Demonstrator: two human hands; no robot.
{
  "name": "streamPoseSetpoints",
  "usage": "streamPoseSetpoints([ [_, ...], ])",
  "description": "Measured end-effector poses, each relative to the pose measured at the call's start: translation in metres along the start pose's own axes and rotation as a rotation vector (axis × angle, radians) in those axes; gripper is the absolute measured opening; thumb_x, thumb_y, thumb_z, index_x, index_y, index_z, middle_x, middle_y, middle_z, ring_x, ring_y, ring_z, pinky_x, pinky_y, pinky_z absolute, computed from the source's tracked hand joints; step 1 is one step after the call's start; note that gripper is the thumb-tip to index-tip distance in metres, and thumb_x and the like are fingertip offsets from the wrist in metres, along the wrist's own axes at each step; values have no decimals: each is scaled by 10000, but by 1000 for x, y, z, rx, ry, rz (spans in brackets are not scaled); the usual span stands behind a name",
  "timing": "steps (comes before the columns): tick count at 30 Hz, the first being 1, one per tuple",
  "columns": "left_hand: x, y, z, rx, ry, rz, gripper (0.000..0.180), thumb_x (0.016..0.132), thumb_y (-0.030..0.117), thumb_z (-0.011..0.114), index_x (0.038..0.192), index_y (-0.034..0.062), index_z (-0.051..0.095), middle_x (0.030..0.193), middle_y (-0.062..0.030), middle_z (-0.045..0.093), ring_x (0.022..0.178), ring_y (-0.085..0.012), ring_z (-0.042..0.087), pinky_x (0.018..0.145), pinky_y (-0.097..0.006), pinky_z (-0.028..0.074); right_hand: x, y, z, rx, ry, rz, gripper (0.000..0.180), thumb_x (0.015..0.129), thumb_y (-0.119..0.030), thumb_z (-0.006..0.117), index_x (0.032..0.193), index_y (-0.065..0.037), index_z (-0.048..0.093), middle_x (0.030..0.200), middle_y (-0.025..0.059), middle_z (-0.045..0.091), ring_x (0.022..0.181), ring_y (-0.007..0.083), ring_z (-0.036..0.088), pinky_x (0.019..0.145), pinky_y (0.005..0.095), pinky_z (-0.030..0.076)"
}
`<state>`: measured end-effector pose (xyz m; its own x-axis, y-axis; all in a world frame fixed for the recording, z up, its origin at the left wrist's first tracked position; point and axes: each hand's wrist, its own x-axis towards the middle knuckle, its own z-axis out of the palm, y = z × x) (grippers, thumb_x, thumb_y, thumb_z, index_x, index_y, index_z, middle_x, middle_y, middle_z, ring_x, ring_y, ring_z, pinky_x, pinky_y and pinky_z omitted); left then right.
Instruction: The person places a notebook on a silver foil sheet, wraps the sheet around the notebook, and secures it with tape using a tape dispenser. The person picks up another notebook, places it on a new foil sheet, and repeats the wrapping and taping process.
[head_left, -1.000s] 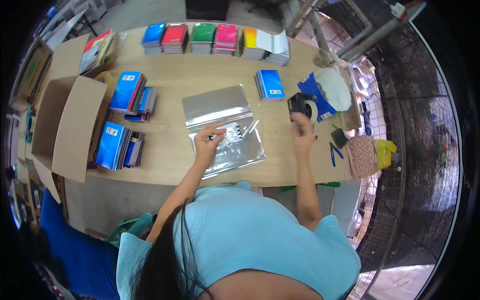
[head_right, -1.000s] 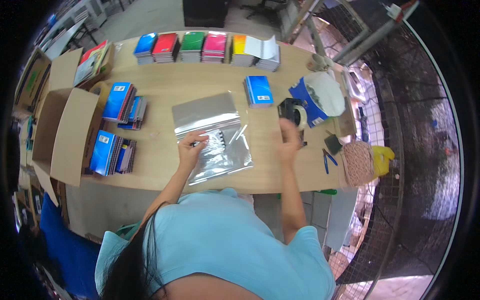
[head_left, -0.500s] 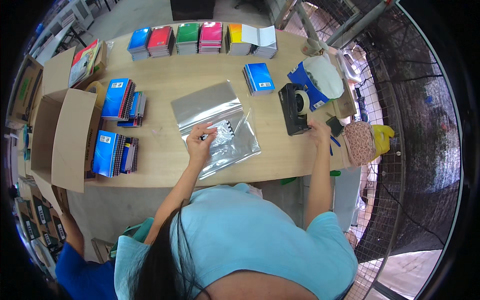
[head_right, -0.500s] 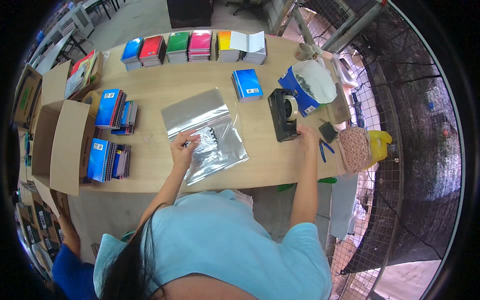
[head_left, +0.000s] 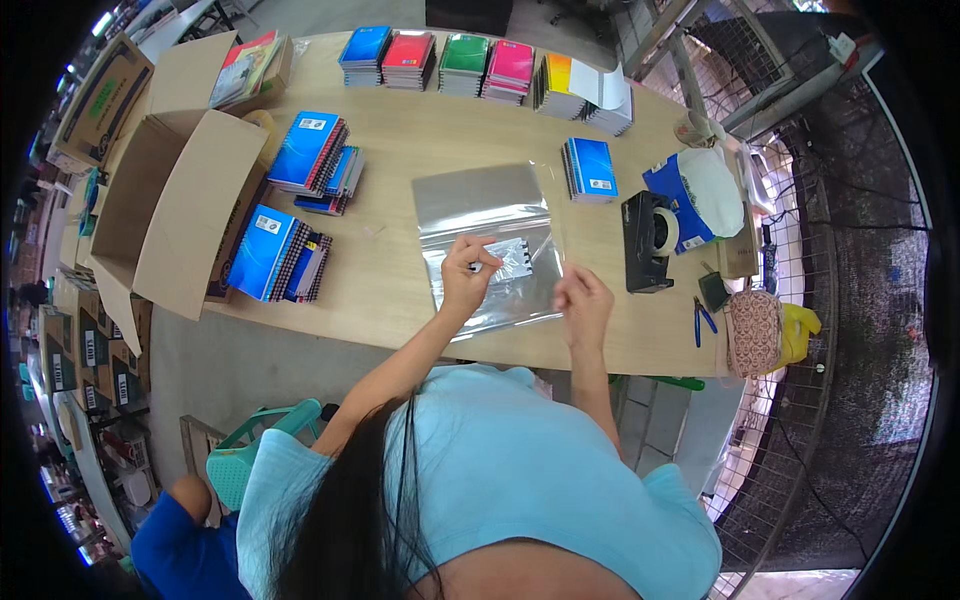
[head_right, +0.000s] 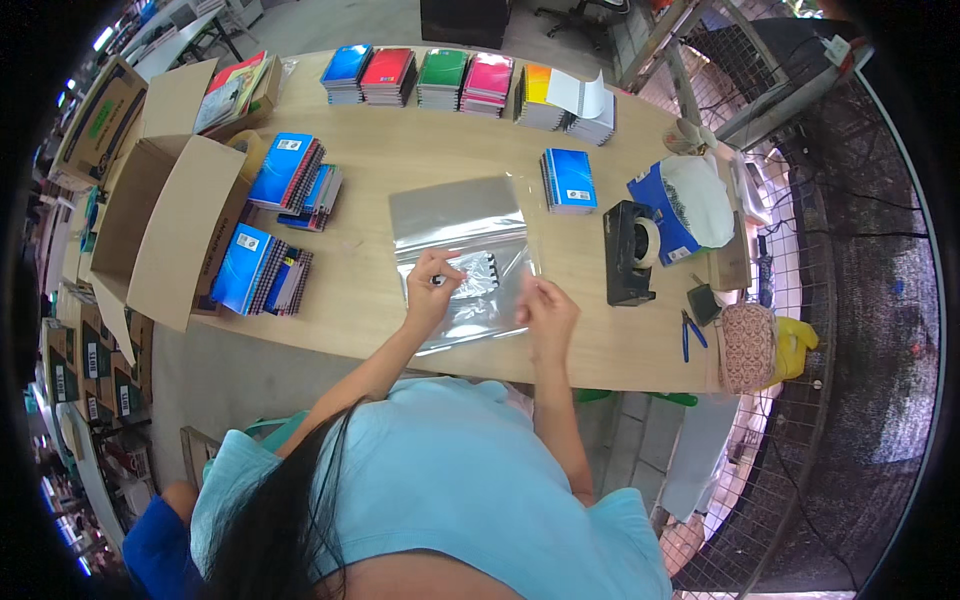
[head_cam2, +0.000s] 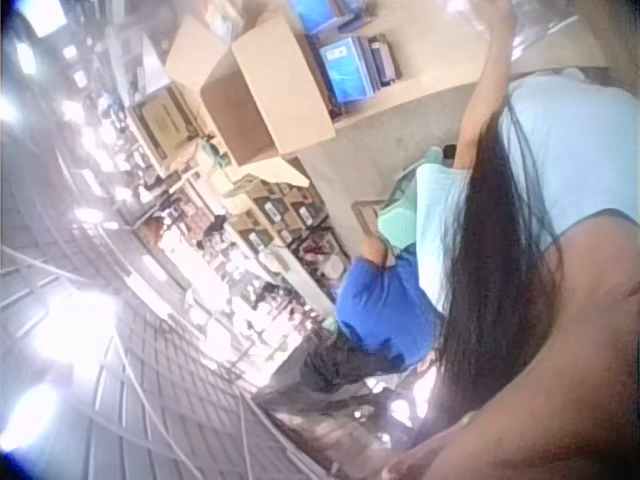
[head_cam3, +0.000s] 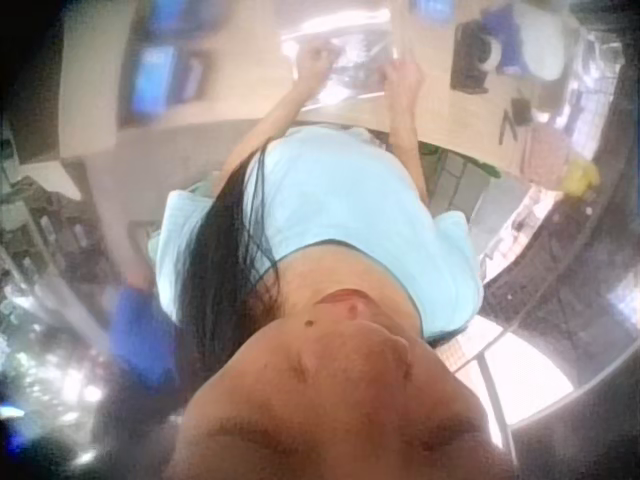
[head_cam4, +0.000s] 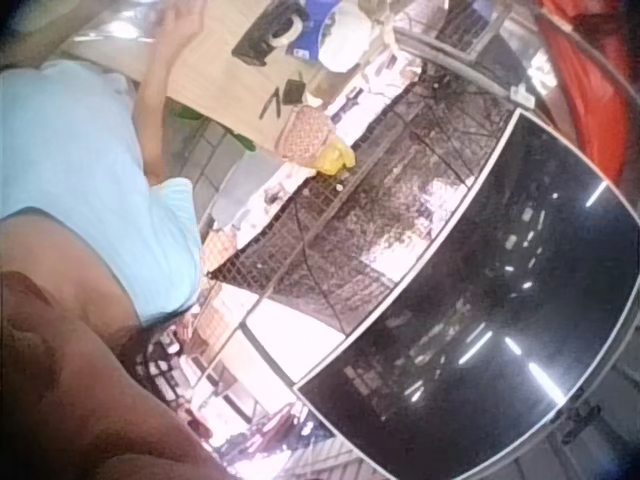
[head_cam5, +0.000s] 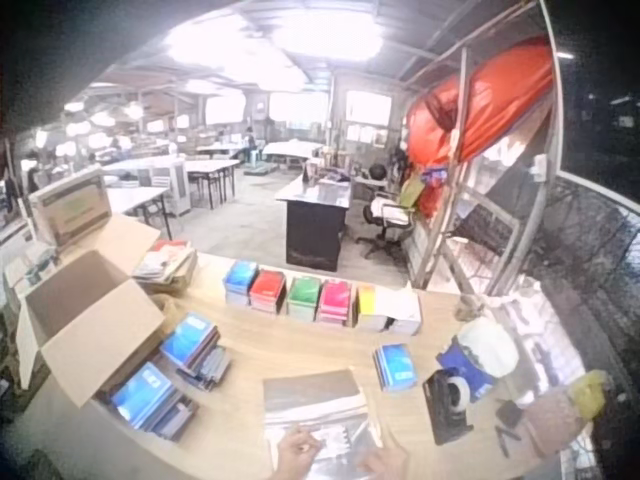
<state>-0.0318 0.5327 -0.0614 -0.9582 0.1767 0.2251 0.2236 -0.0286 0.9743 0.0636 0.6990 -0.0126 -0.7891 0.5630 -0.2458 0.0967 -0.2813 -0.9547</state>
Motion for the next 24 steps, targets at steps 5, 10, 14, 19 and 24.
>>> streamPoseSetpoints([
  [5, -3, -2, 4, -2, 30, 10, 123, 725, -52, 730, 667, 40, 672, 993, -121, 651, 1008, -248, 633, 842, -361, 478, -4, -11, 65, -153, -111, -45, 1013, 860, -6, 712, 1563, -18, -18, 652, 48, 623, 476, 80, 525, 403, 233, 402],
  [10, -4, -7, 3, -63, 26, 22, 225, 722, -43, 745, 903, 54, 655, 1022, -111, 661, 1010, -211, 622, 864, -342, 474, -9, -1, 56, -373, -90, -16, 1076, 825, -28, 754, 1559, -6, -33, 624, 44, 609, 481, 82, 541, 396, 229, 401],
  [14, 13, -3, -12, -102, -135, -125, 686, 707, -18, 778, 1302, 72, 448, 1075, -126, 661, 1053, -190, 597, 935, -365, 451, -9, 19, 46, -560, -30, -98, 1090, 841, -180, 770, 1566, -29, -30, 607, 63, 586, 519, 122, 563, 448, 285, 431],
  [19, 15, -1, -36, -207, -342, 9, 963, 691, 22, 815, 1499, 89, 296, 1173, -159, 621, 1068, -245, 598, 977, -384, 442, 7, 86, 21, -894, -9, -372, 1097, 854, -314, 759, 1574, -62, -30, 576, 83, 552, 508, 168, 547, 497, 327, 441],
  [24, -9, 7, -39, 323, -441, 122, 894, 707, 59, 821, 1481, 107, 376, 1287, -165, 563, 1174, -353, 559, 987, -414, 477, 7, 92, -45, -2, -212, 333, 868, 926, -477, 626, 1545, -54, 189, 1051, 187, 643, 821, 270, 644, 680, 426, 542],
])
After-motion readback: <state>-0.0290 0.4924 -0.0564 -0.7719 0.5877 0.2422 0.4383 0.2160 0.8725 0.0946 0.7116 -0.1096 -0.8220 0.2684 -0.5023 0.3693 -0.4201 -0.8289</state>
